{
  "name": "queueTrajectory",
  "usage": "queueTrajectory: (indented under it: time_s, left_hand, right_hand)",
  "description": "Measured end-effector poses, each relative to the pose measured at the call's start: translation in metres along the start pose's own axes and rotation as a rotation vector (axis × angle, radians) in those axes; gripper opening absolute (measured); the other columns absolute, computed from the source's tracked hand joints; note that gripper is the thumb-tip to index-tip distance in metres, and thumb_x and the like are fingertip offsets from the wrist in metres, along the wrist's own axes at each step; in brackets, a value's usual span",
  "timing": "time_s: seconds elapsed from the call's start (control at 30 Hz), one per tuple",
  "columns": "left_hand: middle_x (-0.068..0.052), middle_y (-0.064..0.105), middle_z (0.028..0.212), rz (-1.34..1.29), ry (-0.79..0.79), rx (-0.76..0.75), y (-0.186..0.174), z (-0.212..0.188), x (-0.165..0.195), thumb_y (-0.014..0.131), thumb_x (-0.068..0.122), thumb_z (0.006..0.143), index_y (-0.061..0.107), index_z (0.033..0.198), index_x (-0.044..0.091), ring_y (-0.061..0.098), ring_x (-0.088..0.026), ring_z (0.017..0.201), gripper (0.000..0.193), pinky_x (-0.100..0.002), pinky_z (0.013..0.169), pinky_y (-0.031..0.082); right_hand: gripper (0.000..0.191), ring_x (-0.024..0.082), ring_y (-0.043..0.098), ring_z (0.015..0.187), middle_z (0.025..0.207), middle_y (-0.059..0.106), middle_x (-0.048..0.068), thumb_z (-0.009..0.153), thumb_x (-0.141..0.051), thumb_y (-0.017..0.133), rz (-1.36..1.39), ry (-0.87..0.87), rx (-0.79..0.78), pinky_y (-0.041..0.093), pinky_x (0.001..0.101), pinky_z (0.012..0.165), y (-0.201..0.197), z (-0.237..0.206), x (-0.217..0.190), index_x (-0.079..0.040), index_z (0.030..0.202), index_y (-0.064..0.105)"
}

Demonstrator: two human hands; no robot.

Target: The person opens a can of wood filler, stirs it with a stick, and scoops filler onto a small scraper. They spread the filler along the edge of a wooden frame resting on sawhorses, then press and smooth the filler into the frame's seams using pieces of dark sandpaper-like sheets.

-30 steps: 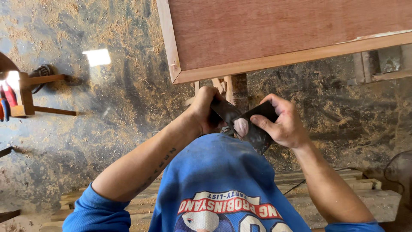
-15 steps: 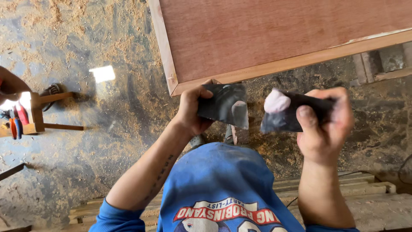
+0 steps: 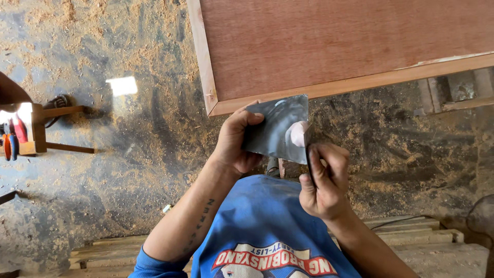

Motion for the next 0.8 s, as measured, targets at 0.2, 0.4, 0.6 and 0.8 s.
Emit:
queueTrajectory:
  time_s: [0.2,0.4,0.6,0.8]
  left_hand:
    - [-0.014,0.067,0.102,-0.037,0.079,-0.071,-0.015,0.005,0.014,0.056,0.002,0.089,0.057,0.11,0.0,0.07,-0.025,0.091,0.021,-0.04,0.089,0.062]
    - [-0.009,0.066,0.093,0.149,0.283,0.106,-0.016,-0.001,0.02,0.053,0.0,0.082,0.061,0.111,0.001,0.067,-0.019,0.083,0.03,-0.034,0.075,0.061]
    - [-0.004,0.056,0.086,0.558,0.432,-0.009,-0.014,0.0,0.003,0.053,0.001,0.09,0.058,0.105,0.0,0.052,-0.012,0.077,0.016,-0.025,0.065,0.045]
    - [-0.003,0.055,0.084,0.584,0.461,0.055,-0.021,0.002,0.006,0.052,0.0,0.087,0.058,0.103,0.001,0.051,-0.011,0.076,0.017,-0.026,0.065,0.045]
  right_hand:
    - [0.037,0.031,0.057,0.113,0.123,0.061,0.019,0.1,-0.009,0.062,-0.073,0.06,-0.059,0.05,0.0414,0.097,0.011,-0.01,0.003,0.003,0.136,0.061]
    - [0.031,0.018,0.065,0.106,0.119,0.068,0.011,0.11,-0.012,0.049,0.522,0.62,0.179,0.054,0.0345,0.094,0.003,-0.006,0.016,0.004,0.132,0.062]
    - [0.021,0.018,0.068,0.101,0.111,0.071,0.011,0.111,-0.012,0.054,1.015,0.919,0.411,0.056,0.0355,0.095,-0.011,-0.006,0.025,0.006,0.117,0.065]
    - [0.026,0.009,0.055,0.067,0.086,0.067,0.005,0.107,-0.014,0.056,0.776,1.057,0.048,0.042,0.0255,0.057,-0.019,-0.023,0.005,0.007,0.116,0.068]
Point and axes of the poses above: each hand's wrist, its own z-axis towards the middle knuckle, its own y-axis out of the palm, x = y × z, the point moved 1 cm from there along z, towards the middle knuckle
